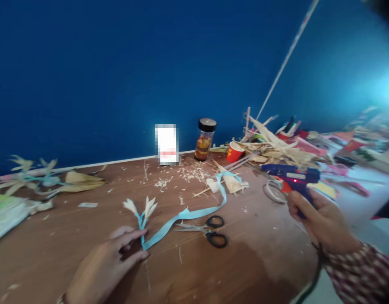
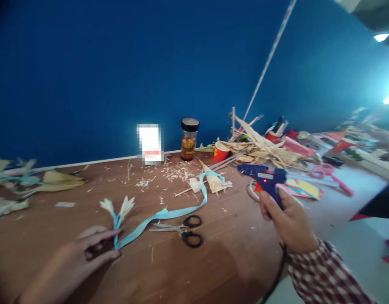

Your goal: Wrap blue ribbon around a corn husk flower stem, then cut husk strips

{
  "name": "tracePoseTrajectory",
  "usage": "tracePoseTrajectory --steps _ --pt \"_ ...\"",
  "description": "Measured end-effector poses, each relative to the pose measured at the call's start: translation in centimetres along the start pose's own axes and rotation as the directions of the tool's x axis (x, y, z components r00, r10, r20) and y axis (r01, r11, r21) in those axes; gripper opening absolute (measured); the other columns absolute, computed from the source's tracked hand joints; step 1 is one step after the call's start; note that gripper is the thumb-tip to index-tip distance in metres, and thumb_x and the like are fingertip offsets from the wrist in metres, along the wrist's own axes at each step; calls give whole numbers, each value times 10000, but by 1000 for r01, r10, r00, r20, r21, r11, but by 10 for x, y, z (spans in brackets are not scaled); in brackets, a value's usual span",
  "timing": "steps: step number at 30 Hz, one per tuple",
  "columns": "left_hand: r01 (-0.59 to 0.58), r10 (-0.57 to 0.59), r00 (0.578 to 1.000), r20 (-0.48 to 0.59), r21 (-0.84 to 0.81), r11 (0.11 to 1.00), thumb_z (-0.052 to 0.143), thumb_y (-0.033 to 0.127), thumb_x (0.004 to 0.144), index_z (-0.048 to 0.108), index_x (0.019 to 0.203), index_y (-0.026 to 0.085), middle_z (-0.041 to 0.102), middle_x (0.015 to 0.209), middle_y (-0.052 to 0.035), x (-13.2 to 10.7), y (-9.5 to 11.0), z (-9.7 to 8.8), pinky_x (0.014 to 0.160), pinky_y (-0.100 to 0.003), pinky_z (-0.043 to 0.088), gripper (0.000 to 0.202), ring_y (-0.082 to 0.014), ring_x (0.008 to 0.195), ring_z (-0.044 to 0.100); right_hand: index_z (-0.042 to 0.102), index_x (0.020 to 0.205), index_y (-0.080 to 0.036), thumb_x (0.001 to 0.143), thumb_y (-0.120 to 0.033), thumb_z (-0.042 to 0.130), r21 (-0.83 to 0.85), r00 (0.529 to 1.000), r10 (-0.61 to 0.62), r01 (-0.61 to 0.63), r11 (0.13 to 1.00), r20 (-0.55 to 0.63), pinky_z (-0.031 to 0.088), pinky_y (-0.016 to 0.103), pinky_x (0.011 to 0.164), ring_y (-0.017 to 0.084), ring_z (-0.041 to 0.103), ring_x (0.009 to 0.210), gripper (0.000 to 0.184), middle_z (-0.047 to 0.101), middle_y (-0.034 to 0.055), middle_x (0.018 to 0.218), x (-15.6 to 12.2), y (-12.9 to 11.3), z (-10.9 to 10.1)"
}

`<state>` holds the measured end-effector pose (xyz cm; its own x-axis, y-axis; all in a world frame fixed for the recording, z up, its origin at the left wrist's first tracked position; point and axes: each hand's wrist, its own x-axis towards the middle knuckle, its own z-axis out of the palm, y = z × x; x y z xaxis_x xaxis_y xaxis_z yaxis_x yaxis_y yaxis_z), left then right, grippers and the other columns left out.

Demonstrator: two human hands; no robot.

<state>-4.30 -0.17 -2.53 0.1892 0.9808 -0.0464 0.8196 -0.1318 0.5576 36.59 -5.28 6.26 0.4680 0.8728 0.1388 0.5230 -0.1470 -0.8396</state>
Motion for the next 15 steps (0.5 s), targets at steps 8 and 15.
tracePoseTrajectory --steps 8,15 --pt "-37 43 991 129 -46 998 598 436 685 617 1079 290 570 928 -9 -4 9 -7 641 -239 419 420 -145 722 535 471 727 -168 832 -457 460 232 622 -50 -215 949 781 332 196 449 80 412 479 308 475 -33 551 -44 -25 95" --pt "-56 61 989 133 -41 998 628 421 672 610 1078 299 569 926 1 -5 8 -8 619 -239 403 424 -135 690 526 460 567 -158 872 -537 258 174 500 -61 -183 968 864 318 205 431 74 386 408 527 411 -37 461 -54 -37 152"
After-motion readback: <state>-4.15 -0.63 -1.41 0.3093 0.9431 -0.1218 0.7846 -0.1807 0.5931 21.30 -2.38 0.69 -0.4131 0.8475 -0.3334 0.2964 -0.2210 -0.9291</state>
